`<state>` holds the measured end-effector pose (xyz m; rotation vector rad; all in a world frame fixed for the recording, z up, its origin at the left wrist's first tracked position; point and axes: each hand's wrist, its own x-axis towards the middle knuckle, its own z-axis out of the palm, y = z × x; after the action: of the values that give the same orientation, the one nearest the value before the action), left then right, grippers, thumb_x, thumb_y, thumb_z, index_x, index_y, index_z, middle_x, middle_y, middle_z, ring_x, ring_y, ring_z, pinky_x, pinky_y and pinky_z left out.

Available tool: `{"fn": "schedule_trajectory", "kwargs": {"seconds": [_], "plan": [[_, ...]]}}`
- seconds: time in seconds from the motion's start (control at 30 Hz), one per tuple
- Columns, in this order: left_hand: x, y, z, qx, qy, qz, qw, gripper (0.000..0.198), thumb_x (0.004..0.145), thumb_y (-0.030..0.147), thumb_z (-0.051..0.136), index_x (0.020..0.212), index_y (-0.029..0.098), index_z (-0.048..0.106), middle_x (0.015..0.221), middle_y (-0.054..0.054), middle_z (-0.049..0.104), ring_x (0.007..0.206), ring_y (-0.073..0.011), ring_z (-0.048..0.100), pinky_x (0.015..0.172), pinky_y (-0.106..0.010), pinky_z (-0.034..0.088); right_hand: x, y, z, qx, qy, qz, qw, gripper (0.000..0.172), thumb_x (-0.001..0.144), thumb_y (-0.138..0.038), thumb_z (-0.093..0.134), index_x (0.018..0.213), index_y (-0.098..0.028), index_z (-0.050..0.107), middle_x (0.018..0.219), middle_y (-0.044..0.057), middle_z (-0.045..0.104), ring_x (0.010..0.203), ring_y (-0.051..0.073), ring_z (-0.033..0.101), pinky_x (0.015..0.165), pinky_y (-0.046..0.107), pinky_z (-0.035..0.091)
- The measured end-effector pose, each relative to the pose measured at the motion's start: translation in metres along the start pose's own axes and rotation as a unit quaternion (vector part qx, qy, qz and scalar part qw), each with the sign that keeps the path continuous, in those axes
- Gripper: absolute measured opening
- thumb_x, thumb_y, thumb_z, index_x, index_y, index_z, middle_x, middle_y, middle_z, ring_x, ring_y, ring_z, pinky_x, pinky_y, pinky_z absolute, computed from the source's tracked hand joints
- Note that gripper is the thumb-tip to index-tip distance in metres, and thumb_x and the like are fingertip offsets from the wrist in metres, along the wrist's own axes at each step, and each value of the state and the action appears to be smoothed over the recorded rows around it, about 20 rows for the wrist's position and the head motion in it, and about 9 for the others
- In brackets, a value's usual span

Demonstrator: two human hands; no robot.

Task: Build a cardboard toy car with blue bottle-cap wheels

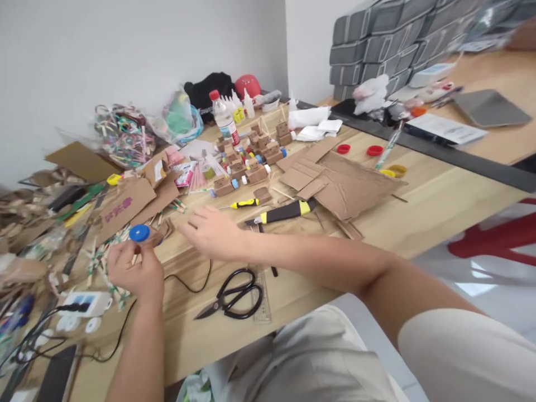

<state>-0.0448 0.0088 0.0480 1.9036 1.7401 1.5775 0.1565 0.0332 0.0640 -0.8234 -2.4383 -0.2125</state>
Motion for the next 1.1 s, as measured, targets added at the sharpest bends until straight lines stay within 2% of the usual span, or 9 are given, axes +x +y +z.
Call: {"fn": "schedule_trajectory", "kwargs": {"seconds": [0.1,0.13,0.33,0.47,0.63,0.73,0.83,0.93,1.1], "plan": [[-0.012,-0.006,0.006,0.058,0.186,0.050,0.979,0.032,0.082,0.032,0.071,0.060,0.025,0.048,0.065,0.002,0.040,0.070,-0.0209,0.044,0.075,-0.037,0.043,0.005,0.017,-0.016,-0.014,0.019,0.060,0.998,0.015,0.102,-0.013,0.052,0.107,-0.018,0.065,0.097,0.006,0.073,0.097,0.020,0.065,0.085,0.034,0.048],[-0.015,-0.008,0.008,0.071,0.200,0.066,0.975,0.030,0.081,0.035,0.072,0.062,0.025,0.051,0.069,0.001,0.043,0.074,-0.0223,0.047,0.078,-0.038,0.043,0.007,0.026,-0.021,-0.021,0.033,0.099,0.994,0.014,0.103,-0.015,0.053,0.109,-0.018,0.065,0.100,0.006,0.074,0.100,0.021,0.065,0.087,0.034,0.049],[-0.026,-0.014,0.006,0.060,0.194,0.095,0.975,0.023,0.089,0.047,0.071,0.081,0.026,0.064,0.088,-0.005,0.053,0.099,-0.0285,0.053,0.092,-0.045,0.043,-0.017,0.103,-0.026,0.026,0.062,0.167,0.984,0.012,0.096,-0.030,0.072,0.106,-0.025,0.068,0.075,0.003,0.070,0.088,0.028,0.068,0.079,0.042,0.050],[-0.026,-0.007,0.001,0.060,0.183,0.120,0.974,0.024,0.092,0.047,0.069,0.084,0.025,0.065,0.097,-0.006,0.051,0.105,-0.0279,0.052,0.096,-0.046,0.043,-0.054,0.129,-0.031,0.069,-0.018,0.154,0.986,0.017,0.091,-0.040,0.079,0.091,-0.025,0.070,0.064,0.002,0.066,0.065,0.023,0.062,0.063,0.039,0.043],[-0.023,-0.003,-0.006,0.080,0.208,0.167,0.960,0.024,0.095,0.047,0.067,0.085,0.025,0.066,0.100,-0.007,0.052,0.099,-0.0266,0.052,0.095,-0.047,0.044,-0.092,0.080,-0.044,0.126,-0.066,0.167,0.976,0.023,0.101,-0.042,0.062,0.089,-0.024,0.068,0.065,0.001,0.068,0.056,0.016,0.061,0.053,0.032,0.037],[-0.020,-0.012,-0.009,0.081,0.235,0.165,0.955,0.029,0.096,0.052,0.064,0.085,0.026,0.063,0.101,-0.008,0.050,0.102,-0.0281,0.051,0.096,-0.048,0.044,-0.108,0.042,-0.046,0.142,-0.119,0.168,0.968,0.015,0.099,-0.032,0.060,0.089,-0.024,0.067,0.066,0.000,0.069,0.055,0.016,0.060,0.052,0.030,0.039],[-0.016,-0.026,-0.010,0.076,0.249,0.155,0.953,0.035,0.096,0.060,0.059,0.092,0.025,0.063,0.104,-0.008,0.048,0.105,-0.0288,0.052,0.096,-0.049,0.044,-0.115,0.025,-0.041,0.151,-0.141,0.163,0.965,0.011,0.097,-0.027,0.058,0.092,-0.025,0.067,0.065,0.000,0.069,0.055,0.017,0.061,0.052,0.029,0.040],[-0.013,-0.040,-0.010,0.057,0.288,0.152,0.944,0.042,0.095,0.065,0.057,0.091,0.023,0.062,0.103,-0.009,0.047,0.102,-0.0283,0.053,0.093,-0.049,0.046,-0.101,0.026,-0.029,0.131,-0.136,0.179,0.966,0.010,0.096,-0.027,0.058,0.093,-0.024,0.068,0.070,0.002,0.071,0.064,0.020,0.066,0.059,0.029,0.045],[-0.012,-0.055,-0.010,0.067,0.241,0.120,0.961,0.041,0.095,0.060,0.056,0.092,0.020,0.065,0.107,-0.011,0.050,0.107,-0.0301,0.056,0.097,-0.051,0.046,-0.044,0.031,0.002,0.079,-0.204,0.253,0.942,0.020,0.094,-0.027,0.061,0.109,-0.016,0.067,0.107,0.018,0.076,0.108,0.034,0.069,0.090,0.041,0.053]]}}
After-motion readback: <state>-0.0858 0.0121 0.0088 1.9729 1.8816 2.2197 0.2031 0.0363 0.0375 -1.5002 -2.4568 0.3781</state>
